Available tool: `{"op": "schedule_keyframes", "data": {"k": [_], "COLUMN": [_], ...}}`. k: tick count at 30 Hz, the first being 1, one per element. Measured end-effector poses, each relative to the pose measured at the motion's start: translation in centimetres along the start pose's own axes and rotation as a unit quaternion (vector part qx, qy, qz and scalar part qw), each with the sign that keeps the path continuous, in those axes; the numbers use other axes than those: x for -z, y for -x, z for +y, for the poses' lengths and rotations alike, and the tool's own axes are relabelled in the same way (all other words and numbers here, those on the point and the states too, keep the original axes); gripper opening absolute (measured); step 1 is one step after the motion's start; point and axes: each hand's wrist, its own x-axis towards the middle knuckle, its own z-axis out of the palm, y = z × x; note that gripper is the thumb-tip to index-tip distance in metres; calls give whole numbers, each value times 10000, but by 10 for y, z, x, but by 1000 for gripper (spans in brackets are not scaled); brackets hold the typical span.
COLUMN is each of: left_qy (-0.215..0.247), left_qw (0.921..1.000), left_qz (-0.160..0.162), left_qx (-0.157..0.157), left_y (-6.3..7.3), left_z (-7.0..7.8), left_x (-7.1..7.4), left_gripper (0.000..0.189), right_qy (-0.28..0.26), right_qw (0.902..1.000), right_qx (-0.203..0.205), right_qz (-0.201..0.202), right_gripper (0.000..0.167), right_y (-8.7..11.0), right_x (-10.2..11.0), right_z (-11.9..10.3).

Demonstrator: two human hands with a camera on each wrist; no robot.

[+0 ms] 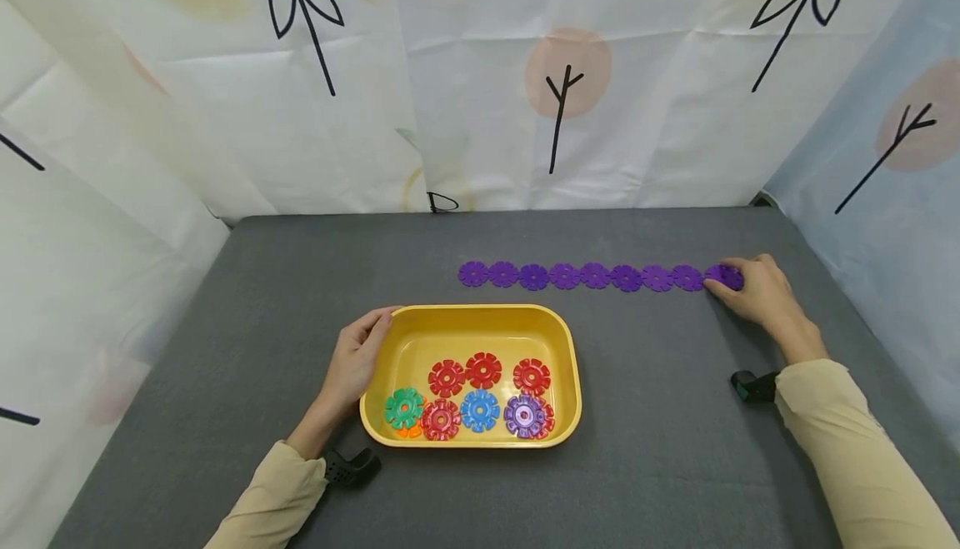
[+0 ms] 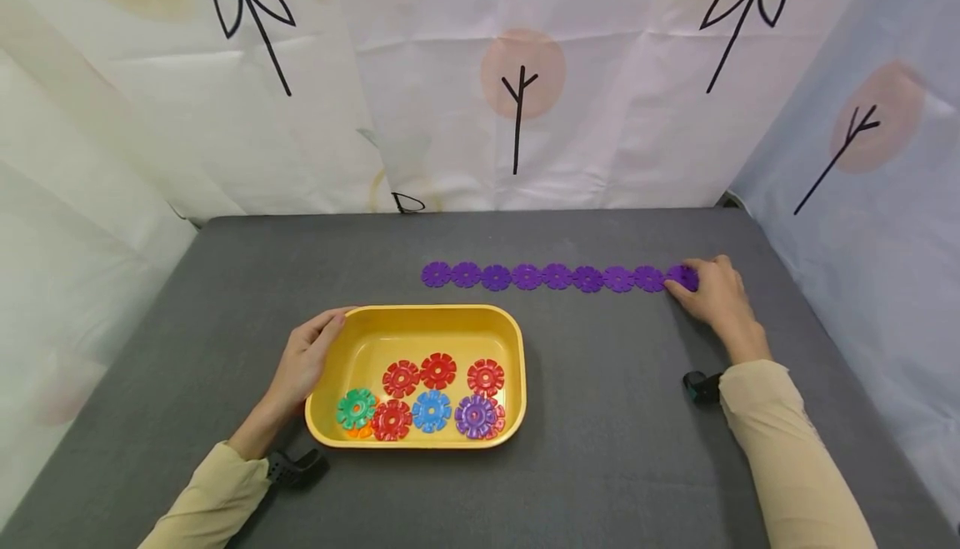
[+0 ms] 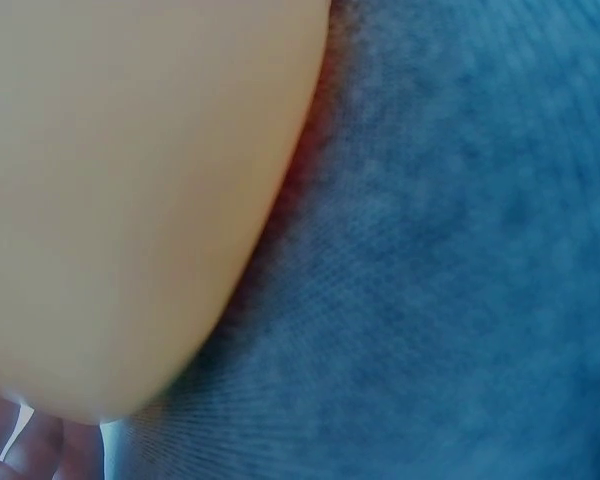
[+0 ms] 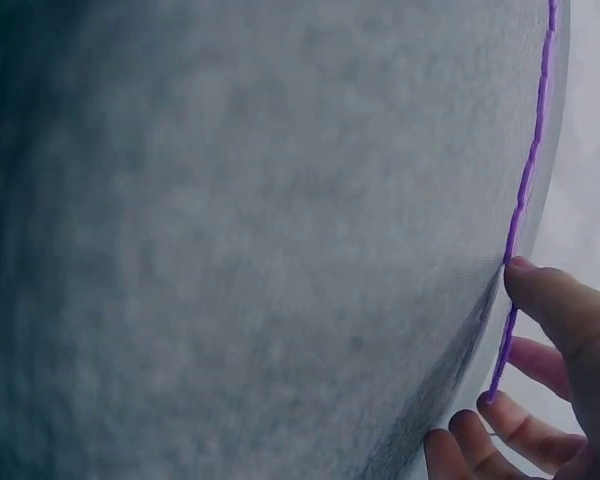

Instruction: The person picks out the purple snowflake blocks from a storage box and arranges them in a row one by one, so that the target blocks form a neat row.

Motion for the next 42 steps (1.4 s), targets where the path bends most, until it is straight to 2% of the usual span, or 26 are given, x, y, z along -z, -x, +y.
{"op": "schedule_keyframes", "data": {"k": [9,20,35,42], "left_qy": [-31,-51,-62,-85], "left_qw": [9999,10000,9999,9999], "left_qz": [99,72,102,94], "left_qx": [45,2,-11,-52], "left_y": [0,1,2,2], "left_z": [0,-1,-1,0], "left_x": [-1,-1,-1,-1], "left_gripper": [43,44,44,43], "right_qy": [152,55,57,-17], "right_qw": [9978,9993,9994,9994], "right_qx": [-343,39,102,-123], "right_qz": [-541,-376,-311,-323], "right_gripper": [59,51,48,53], "right_y": [2,-1,-1,3], "right_x": [5,1,0,4], "right_z": [7,5,-1,-17]}}
